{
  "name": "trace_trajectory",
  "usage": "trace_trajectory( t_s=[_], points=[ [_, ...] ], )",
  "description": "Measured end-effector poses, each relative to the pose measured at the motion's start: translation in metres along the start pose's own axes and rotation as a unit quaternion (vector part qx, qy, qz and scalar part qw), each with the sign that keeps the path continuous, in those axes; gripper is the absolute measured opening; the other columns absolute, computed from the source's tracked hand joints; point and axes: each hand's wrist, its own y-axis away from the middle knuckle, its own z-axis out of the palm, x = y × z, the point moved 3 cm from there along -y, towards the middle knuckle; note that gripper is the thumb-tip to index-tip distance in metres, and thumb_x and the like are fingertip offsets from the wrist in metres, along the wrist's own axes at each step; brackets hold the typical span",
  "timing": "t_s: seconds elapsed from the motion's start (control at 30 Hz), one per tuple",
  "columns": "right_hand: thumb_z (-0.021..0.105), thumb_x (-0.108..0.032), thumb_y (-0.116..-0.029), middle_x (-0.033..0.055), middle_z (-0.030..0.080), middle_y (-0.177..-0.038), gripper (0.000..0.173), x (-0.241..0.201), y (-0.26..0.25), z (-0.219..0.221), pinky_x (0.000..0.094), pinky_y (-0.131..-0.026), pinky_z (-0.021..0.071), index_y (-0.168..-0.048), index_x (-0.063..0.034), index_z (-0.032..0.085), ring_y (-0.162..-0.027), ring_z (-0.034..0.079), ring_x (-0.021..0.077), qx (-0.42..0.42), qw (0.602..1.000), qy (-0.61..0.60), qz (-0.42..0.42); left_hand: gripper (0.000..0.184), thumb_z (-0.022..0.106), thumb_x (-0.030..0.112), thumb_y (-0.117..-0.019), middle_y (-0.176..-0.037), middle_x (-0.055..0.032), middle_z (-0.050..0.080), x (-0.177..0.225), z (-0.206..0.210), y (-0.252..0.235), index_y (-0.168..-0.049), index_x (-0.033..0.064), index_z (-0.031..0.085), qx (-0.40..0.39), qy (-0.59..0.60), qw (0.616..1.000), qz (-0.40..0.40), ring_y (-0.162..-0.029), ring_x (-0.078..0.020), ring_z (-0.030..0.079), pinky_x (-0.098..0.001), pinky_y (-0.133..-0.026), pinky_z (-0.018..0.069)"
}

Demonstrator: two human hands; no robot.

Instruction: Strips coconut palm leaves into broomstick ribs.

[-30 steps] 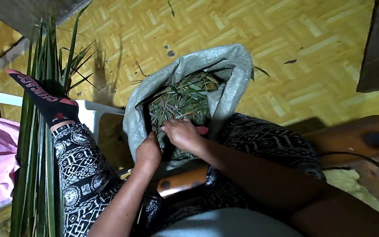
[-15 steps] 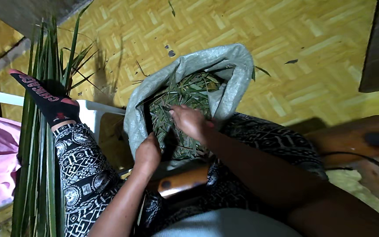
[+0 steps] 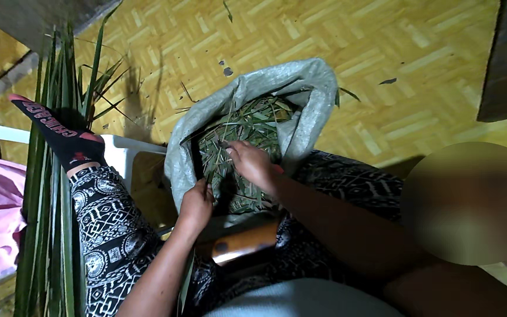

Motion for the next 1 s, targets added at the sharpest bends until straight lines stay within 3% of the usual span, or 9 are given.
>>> trace_trajectory(
  t_s=[0.13,0.2,0.27,0.4,0.5,0.57,0.67,0.83,1.0],
  points=[
    [0.042,-0.027,-0.1127,0.0186,0.066,-0.127,0.039,-0.001,-0.001,0.005,0.0529,-0.099,0.0506,-0.141,-0.0053,0.059,-0.112,0.066,0.0317,-0.074,0.983,-0.164,0.03,0.034,0.039,0.02,-0.1129,-0.093,-0.0088,0.069,0.0,0.0,0.001,-0.131,0.0006,0.061,0.002,-0.011,1.0,0.007,-0.079,-0.0148,0.065,-0.0342,-0.079,0.055],
    [0.043,-0.025,-0.1126,0.0098,0.065,-0.097,0.036,-0.005,0.006,0.011,0.0336,-0.072,0.0466,-0.139,-0.005,0.058,-0.076,0.056,0.0161,-0.109,0.944,-0.304,0.072,0.035,0.04,0.02,-0.1126,-0.094,-0.0096,0.069,0.0,-0.001,0.001,-0.132,0.0001,0.06,0.0,-0.004,1.0,0.01,-0.079,-0.0155,0.066,-0.0348,-0.079,0.055],
    [0.046,-0.027,-0.1114,0.0006,0.06,-0.077,0.032,-0.002,0.009,0.017,0.0204,-0.053,0.0383,-0.133,-0.0083,0.062,-0.055,0.045,0.0055,-0.111,0.894,-0.418,0.118,0.036,0.041,0.022,-0.1123,-0.096,-0.0091,0.069,-0.001,0.0,0.001,-0.136,0.0009,0.059,-0.012,0.011,1.0,0.017,-0.079,-0.0142,0.066,-0.0331,-0.079,0.0554],
    [0.045,-0.03,-0.1112,0.0001,0.061,-0.078,0.031,0.008,0.002,0.018,0.017,-0.044,0.035,-0.131,-0.0117,0.061,-0.049,0.044,0.0037,-0.102,0.822,-0.53,0.18,0.04,0.045,0.025,-0.1112,-0.104,-0.0111,0.071,-0.004,-0.002,-0.001,-0.143,0.003,0.055,-0.065,0.054,0.996,-0.013,-0.085,-0.0165,0.067,-0.0365,-0.084,0.0549],
    [0.042,-0.035,-0.1121,-0.0011,0.058,-0.067,0.032,0.011,0.001,0.017,0.017,-0.041,0.0334,-0.126,-0.0113,0.058,-0.044,0.042,0.0033,-0.068,0.826,-0.512,0.224,0.035,0.042,0.024,-0.1122,-0.095,-0.0086,0.069,-0.007,-0.002,-0.002,-0.132,0.0018,0.061,-0.083,0.047,0.995,-0.037,-0.081,-0.0136,0.065,-0.0333,-0.08,0.0544],
    [0.04,-0.033,-0.1132,0.0027,0.06,-0.076,0.037,0.006,0.005,0.012,0.0223,-0.05,0.0346,-0.132,-0.0083,0.06,-0.053,0.042,0.0069,-0.08,0.897,-0.39,0.192,0.036,0.039,0.023,-0.113,-0.093,-0.0095,0.068,-0.009,-0.003,-0.005,-0.129,0.0004,0.062,-0.074,0.019,0.996,-0.042,-0.079,-0.015,0.065,-0.0341,-0.08,0.0543],
    [0.039,-0.028,-0.1139,0.0176,0.069,-0.105,0.04,-0.003,0.004,0.007,0.0479,-0.084,0.051,-0.135,-0.003,0.062,-0.089,0.064,0.0274,-0.135,0.966,-0.205,0.077,0.036,0.038,0.023,-0.1132,-0.094,-0.0117,0.069,-0.01,-0.004,-0.01,-0.127,0.0,0.061,-0.051,-0.02,0.997,-0.051,-0.081,-0.0188,0.066,-0.0383,-0.081,0.054],
    [0.041,-0.026,-0.1131,0.0156,0.072,-0.104,0.038,-0.013,0.018,0.015,0.0521,-0.092,0.0533,-0.132,-0.0049,0.066,-0.097,0.069,0.0299,-0.157,0.976,-0.119,-0.094,0.035,0.039,0.023,-0.1128,-0.1,-0.0151,0.07,-0.012,-0.003,-0.014,-0.129,0.0009,0.061,-0.033,-0.058,0.996,-0.055,-0.089,-0.0258,0.069,-0.0456,-0.088,0.0544],
    [0.04,-0.027,-0.1132,0.0186,0.07,-0.119,0.04,-0.018,0.03,0.02,0.0529,-0.1,0.0511,-0.137,-0.0037,0.062,-0.109,0.068,0.0326,-0.184,0.974,-0.061,-0.118,0.039,0.038,0.026,-0.1129,-0.113,-0.0218,0.07,-0.008,0.002,-0.016,-0.135,0.0012,0.06,-0.032,-0.106,0.992,-0.06,-0.108,-0.035,0.069,-0.0549,-0.099,0.0515]
  ],
)
